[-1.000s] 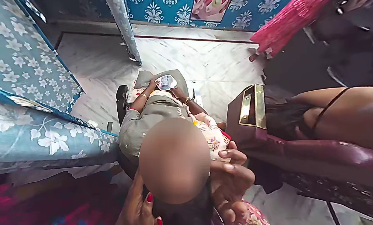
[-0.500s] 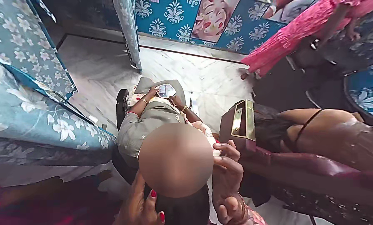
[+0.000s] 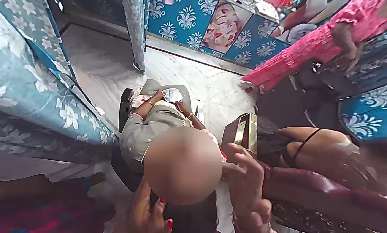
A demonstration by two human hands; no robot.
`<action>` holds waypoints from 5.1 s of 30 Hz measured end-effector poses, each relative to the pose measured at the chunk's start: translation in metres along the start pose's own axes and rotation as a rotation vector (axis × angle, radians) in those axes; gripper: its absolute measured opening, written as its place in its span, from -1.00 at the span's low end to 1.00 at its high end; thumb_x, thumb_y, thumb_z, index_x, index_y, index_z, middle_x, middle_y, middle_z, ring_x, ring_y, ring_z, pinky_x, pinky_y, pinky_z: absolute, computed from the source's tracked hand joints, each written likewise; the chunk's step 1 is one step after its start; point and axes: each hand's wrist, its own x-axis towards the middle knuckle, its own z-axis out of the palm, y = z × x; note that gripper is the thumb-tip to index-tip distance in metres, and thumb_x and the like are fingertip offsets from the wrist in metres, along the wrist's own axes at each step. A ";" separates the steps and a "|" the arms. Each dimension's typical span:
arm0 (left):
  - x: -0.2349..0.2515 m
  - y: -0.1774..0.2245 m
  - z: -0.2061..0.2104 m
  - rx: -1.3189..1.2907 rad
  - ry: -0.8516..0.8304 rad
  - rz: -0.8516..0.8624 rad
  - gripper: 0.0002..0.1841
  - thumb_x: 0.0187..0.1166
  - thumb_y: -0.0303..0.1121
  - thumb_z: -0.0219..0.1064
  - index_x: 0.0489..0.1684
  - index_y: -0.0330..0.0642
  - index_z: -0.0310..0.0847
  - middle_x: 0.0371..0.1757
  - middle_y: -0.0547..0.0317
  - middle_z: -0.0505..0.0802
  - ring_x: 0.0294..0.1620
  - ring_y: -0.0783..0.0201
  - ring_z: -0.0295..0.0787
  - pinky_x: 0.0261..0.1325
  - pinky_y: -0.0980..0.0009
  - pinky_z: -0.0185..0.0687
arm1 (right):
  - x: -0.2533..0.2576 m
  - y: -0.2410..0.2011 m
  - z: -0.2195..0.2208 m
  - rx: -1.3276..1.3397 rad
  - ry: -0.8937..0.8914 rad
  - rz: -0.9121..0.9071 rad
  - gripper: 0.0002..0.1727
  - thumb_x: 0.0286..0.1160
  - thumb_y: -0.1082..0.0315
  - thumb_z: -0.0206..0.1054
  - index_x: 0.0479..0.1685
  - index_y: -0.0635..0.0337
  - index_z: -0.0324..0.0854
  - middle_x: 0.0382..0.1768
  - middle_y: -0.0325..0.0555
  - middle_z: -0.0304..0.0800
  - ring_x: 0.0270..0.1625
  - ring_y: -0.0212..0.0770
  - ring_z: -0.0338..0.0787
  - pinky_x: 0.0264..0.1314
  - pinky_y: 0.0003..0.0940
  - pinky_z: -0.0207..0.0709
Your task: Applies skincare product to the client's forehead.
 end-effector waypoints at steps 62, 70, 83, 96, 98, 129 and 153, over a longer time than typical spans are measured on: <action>-0.006 0.007 0.012 0.017 0.148 -0.042 0.02 0.63 0.31 0.09 0.72 -0.57 0.10 0.72 -0.43 0.35 0.79 0.12 0.26 0.77 0.26 0.21 | 0.061 -0.068 0.035 -0.442 -0.548 -0.118 -0.20 0.75 -0.35 -0.45 0.48 -0.05 0.50 0.38 -0.31 0.76 0.78 -0.21 0.31 0.85 0.36 -0.51; -0.004 0.001 0.009 0.009 0.102 -0.021 0.10 0.53 0.35 0.15 0.75 -0.58 0.02 0.77 -0.50 0.23 0.86 0.08 0.09 0.84 0.30 0.05 | 0.033 -0.038 -0.014 0.233 0.079 0.178 -0.42 0.73 -0.28 -0.05 0.45 -0.20 0.58 0.41 -0.41 0.73 0.14 -0.41 0.83 0.18 -0.43 0.72; 0.002 0.004 -0.008 0.039 -0.001 -0.027 0.11 0.61 0.38 0.06 0.79 -0.56 -0.13 0.81 -0.46 0.12 0.87 0.14 0.05 0.86 0.29 0.01 | 0.004 -0.003 0.009 -0.151 -0.064 0.049 -0.35 0.81 -0.26 -0.46 0.40 -0.09 0.37 0.36 -0.42 0.79 0.84 -0.18 0.21 0.84 0.40 -0.54; 0.004 0.003 -0.008 0.072 0.008 -0.016 0.11 0.62 0.40 -0.01 0.79 -0.58 -0.10 0.80 -0.49 0.12 0.87 0.11 0.06 0.85 0.29 0.02 | -0.003 -0.002 0.021 -0.410 -0.063 -0.197 -0.30 0.73 -0.34 -0.44 0.43 -0.17 0.39 0.49 -0.49 0.65 0.88 -0.35 0.02 0.83 0.22 -0.82; 0.004 0.002 -0.009 0.072 0.009 -0.017 0.12 0.61 0.41 0.00 0.79 -0.56 -0.10 0.80 -0.49 0.13 0.87 0.12 0.06 0.84 0.30 0.03 | -0.010 0.002 0.022 -0.445 -0.034 -0.248 -0.24 0.72 -0.38 -0.46 0.47 -0.14 0.43 0.54 -0.48 0.61 0.89 -0.38 -0.02 0.83 0.18 -0.88; 0.017 0.005 -0.023 -0.041 0.159 0.093 -0.19 0.71 0.25 0.02 0.87 -0.04 0.04 0.92 0.23 0.07 0.91 0.32 -0.11 0.86 0.27 -0.05 | -0.021 -0.002 0.010 0.238 0.138 0.370 -0.28 0.77 -0.24 -0.19 0.37 0.28 0.40 0.18 -0.21 0.70 0.27 -0.47 0.67 0.46 -0.41 0.49; 0.033 0.007 -0.034 -0.063 0.247 0.211 -0.20 0.60 0.39 0.02 0.80 0.17 0.24 0.88 0.37 0.20 0.90 0.31 -0.06 0.86 0.22 -0.08 | -0.054 0.043 0.018 -0.310 -0.081 -0.223 -0.07 0.64 -0.45 -0.52 0.82 -0.06 0.11 0.80 -0.34 0.29 0.95 -0.23 -0.22 0.85 0.16 -0.82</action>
